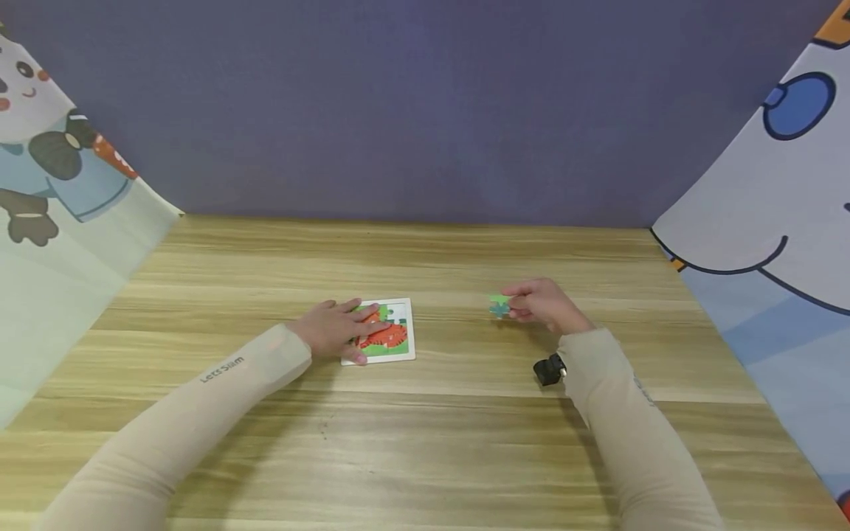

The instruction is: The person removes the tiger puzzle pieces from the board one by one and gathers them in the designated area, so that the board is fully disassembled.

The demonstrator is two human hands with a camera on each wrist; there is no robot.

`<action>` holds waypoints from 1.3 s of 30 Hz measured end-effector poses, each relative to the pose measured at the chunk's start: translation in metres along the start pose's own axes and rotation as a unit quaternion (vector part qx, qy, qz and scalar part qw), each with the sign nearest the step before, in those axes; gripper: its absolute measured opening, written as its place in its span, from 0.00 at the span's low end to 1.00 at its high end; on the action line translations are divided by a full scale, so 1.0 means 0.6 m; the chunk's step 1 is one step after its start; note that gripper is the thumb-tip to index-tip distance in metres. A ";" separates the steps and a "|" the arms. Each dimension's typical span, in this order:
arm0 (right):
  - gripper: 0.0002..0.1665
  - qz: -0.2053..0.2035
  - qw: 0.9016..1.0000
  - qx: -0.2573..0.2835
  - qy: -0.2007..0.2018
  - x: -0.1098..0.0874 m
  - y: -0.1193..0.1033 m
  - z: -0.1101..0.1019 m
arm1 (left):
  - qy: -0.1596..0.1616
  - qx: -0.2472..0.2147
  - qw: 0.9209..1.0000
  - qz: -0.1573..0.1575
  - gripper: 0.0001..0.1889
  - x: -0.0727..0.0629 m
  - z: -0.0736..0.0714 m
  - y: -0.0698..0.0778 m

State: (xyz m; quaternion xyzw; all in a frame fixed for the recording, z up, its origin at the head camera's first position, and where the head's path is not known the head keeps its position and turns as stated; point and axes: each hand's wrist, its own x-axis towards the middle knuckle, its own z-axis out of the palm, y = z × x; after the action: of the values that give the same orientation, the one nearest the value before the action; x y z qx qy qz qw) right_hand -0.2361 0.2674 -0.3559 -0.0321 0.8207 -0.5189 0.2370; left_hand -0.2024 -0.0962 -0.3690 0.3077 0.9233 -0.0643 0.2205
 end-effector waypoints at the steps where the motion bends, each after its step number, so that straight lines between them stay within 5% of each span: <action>1: 0.28 0.000 1.000 0.003 0.001 -0.001 0.001 -0.002 | 0.001 0.000 1.000 0.000 0.39 0.000 0.000 0.000; 24: 0.25 0.048 0.998 -0.020 -0.039 -0.021 0.008 -0.015 | 0.002 0.005 1.000 -0.009 0.43 -0.009 0.007 0.003; 39: 0.24 0.065 0.995 -0.056 -0.046 -0.002 0.014 -0.009 | -0.002 0.001 1.000 -0.017 0.43 -0.011 0.006 0.004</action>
State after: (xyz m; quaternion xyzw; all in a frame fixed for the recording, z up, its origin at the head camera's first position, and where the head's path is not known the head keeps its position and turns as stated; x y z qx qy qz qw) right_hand -0.2358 0.2762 -0.3607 -0.0157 0.8370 -0.4534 0.3060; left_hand -0.1949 -0.0988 -0.3690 0.2919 0.9279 -0.0699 0.2210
